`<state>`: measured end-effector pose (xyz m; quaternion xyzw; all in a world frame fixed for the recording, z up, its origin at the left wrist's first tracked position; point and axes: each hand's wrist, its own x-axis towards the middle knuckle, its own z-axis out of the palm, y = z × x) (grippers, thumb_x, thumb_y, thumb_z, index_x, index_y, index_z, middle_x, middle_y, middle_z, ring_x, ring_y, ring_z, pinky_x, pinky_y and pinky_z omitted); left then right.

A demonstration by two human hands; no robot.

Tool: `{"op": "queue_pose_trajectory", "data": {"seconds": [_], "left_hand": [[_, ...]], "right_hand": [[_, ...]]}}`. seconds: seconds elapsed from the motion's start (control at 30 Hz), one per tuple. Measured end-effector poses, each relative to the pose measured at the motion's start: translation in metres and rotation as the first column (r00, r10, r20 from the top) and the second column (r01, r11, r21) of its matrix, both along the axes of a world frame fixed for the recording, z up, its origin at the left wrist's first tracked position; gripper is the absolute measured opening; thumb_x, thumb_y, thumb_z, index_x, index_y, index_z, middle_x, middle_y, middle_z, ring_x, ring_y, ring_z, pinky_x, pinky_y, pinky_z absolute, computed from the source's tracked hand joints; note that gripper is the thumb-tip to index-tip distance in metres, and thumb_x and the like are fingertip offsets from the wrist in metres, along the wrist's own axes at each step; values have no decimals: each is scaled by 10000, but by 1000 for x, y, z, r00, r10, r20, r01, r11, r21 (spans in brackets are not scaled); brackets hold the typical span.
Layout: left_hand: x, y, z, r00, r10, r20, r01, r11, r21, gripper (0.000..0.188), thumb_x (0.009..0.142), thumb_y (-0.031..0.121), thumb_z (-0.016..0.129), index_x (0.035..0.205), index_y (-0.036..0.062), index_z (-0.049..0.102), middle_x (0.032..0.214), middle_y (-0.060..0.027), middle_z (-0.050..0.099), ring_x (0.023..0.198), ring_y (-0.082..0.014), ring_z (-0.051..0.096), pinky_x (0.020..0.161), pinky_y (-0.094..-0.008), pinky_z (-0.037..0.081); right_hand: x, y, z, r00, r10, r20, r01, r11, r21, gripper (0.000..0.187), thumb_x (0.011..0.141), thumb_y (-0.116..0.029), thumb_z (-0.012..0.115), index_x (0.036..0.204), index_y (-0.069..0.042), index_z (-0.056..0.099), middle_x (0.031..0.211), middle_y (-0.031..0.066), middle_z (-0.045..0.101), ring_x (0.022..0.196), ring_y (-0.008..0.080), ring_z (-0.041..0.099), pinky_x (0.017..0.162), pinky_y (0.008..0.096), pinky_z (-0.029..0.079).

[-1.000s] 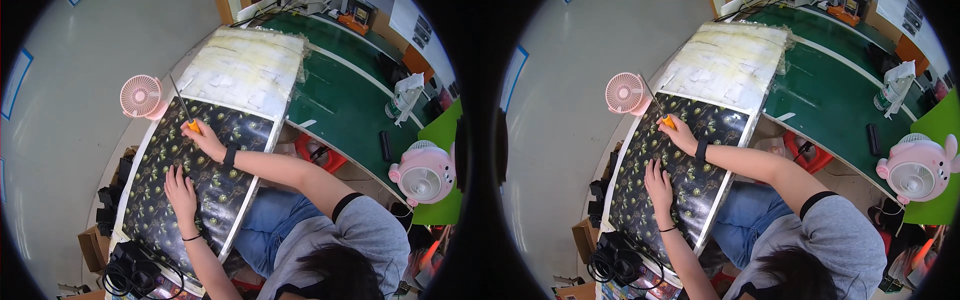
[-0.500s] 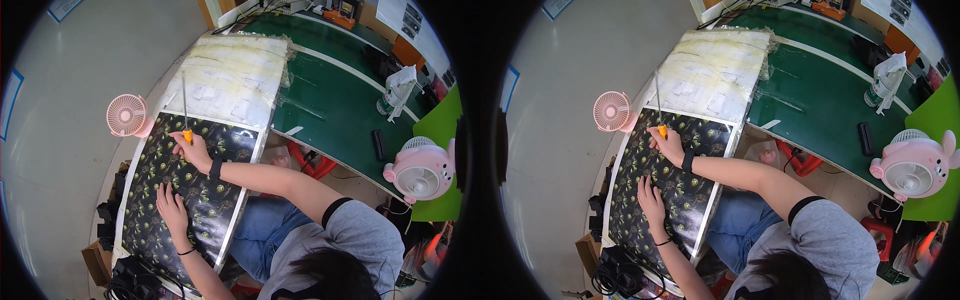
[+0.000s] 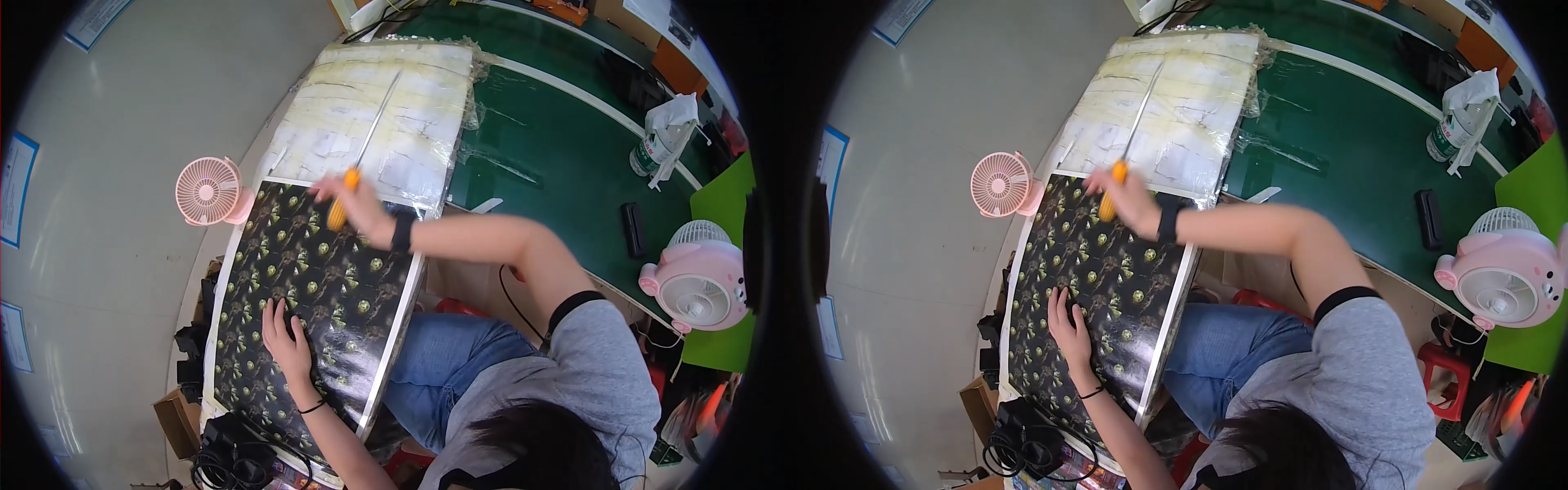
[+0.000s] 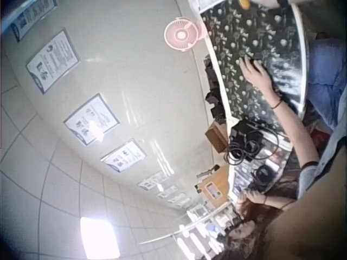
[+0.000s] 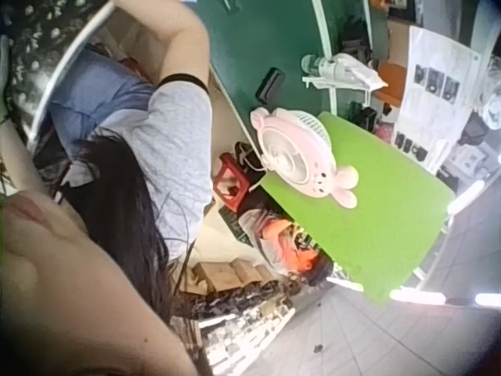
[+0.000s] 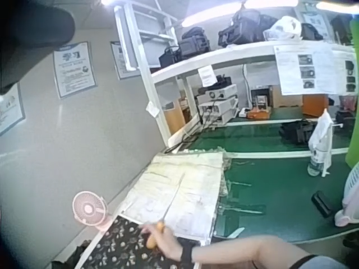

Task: Assemble and pack electronic control boxes, including coiling cables and using a screwdriver.

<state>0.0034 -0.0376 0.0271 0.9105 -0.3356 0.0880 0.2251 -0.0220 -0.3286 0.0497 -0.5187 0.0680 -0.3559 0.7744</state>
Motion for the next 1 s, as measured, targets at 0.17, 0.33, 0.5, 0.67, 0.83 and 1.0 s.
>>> {"op": "queue_pose_trajectory", "data": {"seconds": [0.17,0.33,0.5,0.67,0.83,1.0], "left_hand": [[-6,2,5,999,45,-15,-45,999,15,388,971,215,487,1339,96,523,1452,-107,437,1347,-307,376,1116,-443,252],[-7,0,7,998,43,53,-47,997,69,376,986,196,463,1329,56,527,1439,-154,442,1326,-336,404,1096,-445,301],[-8,-9,5,999,33,16,-34,998,55,380,990,189,449,1339,54,515,1449,-151,433,1336,-341,390,1100,-446,296],[-5,-4,-1,999,32,7,-32,999,17,393,989,191,444,1350,48,501,1455,-156,425,1352,-347,368,1112,-451,270],[-4,-8,8,999,31,29,-32,998,50,377,980,172,457,1330,42,510,1446,-154,430,1336,-339,383,1101,-442,281],[-3,-17,2,994,47,97,-56,994,90,376,978,174,443,1333,73,513,1421,-141,444,1311,-329,399,1089,-436,288]], "right_hand": [[-15,-218,8,685,-723,-91,721,691,-52,371,924,-382,600,754,-54,636,747,50,670,679,155,619,646,334,486],[-149,-426,-1,126,-946,-299,747,289,-599,431,849,-490,632,747,-78,712,743,74,715,728,244,691,689,385,531],[-317,-546,-24,-354,-840,-412,561,161,-812,711,788,-644,566,1087,-10,683,1379,228,407,1240,387,431,1038,440,365],[-395,-576,-16,-544,-657,-521,373,367,-852,820,824,-706,408,1260,-40,607,1293,194,593,1308,234,482,1150,427,43],[-390,-564,-30,-451,-688,-568,285,492,-822,790,799,-673,504,1317,-80,567,1334,133,581,1311,243,472,1150,415,96],[-387,-577,-6,-479,-792,-378,132,361,-923,677,826,-627,496,1171,-70,669,1176,169,665,1166,288,596,1025,409,362]]}}
